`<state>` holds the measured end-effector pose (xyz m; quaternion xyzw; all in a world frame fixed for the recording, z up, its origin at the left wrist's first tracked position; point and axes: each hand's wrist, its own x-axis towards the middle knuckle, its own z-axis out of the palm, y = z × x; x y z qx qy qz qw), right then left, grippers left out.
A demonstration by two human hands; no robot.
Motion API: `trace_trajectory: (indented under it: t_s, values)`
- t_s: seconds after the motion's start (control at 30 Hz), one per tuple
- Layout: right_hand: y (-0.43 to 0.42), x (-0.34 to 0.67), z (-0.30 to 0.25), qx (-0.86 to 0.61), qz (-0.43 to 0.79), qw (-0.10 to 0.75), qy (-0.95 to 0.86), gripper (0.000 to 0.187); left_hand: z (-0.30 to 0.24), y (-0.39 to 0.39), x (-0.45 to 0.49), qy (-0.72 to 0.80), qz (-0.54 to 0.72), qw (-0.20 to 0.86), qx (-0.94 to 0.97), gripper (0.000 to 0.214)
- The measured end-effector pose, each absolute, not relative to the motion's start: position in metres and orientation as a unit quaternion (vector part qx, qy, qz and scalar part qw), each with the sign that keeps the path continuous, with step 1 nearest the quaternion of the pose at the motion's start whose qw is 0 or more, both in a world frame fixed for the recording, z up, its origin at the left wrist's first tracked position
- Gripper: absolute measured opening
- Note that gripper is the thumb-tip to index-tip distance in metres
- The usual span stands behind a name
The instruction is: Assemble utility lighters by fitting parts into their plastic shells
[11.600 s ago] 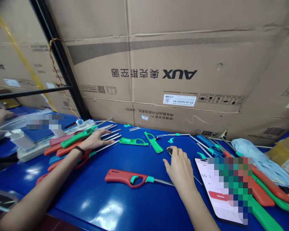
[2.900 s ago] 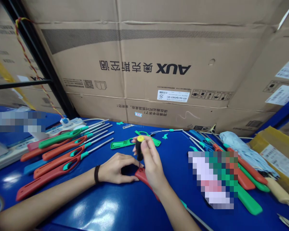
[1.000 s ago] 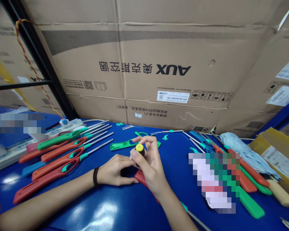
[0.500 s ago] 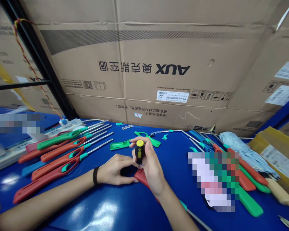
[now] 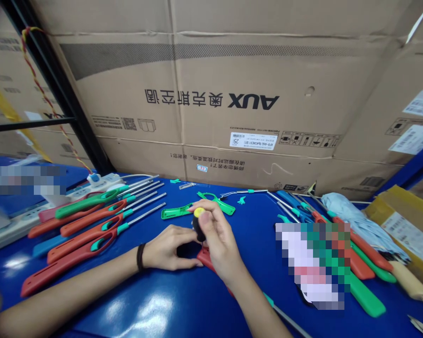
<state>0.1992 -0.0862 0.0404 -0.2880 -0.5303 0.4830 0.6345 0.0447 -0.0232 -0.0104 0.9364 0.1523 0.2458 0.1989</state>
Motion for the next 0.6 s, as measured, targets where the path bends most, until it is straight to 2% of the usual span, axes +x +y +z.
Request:
trace_trajectory:
  t_s: [0.03,0.2,0.33,0.5,0.6]
  values:
    - [-0.0856,0.1986,0.0397,-0.277,0.472,0.644,-0.534,0.017,-0.0106,-0.0232,0.0447,0.155,0.246,0.195,0.937,0.032]
    - [-0.0839,0.1993,0.0366,-0.253,0.480,0.649,-0.534,0.016,-0.0100,-0.0234,0.0454,0.157,0.247,0.196,0.936,0.032]
    - [-0.0855,0.2006,0.0392,-0.281,0.513,0.624,-0.518,0.035,-0.0085,-0.0238,0.0454,0.159,0.231,0.210,0.937,0.031]
    - [-0.0863,0.1985,0.0407,-0.274,0.483,0.648,-0.522,0.013,-0.0094,-0.0240,0.0452,0.166,0.237,0.200,0.936,0.031]
    - [-0.0857,0.1988,0.0404,-0.258,0.495,0.662,-0.500,0.014,-0.0097,-0.0239,0.0455,0.158,0.238,0.207,0.936,0.031]
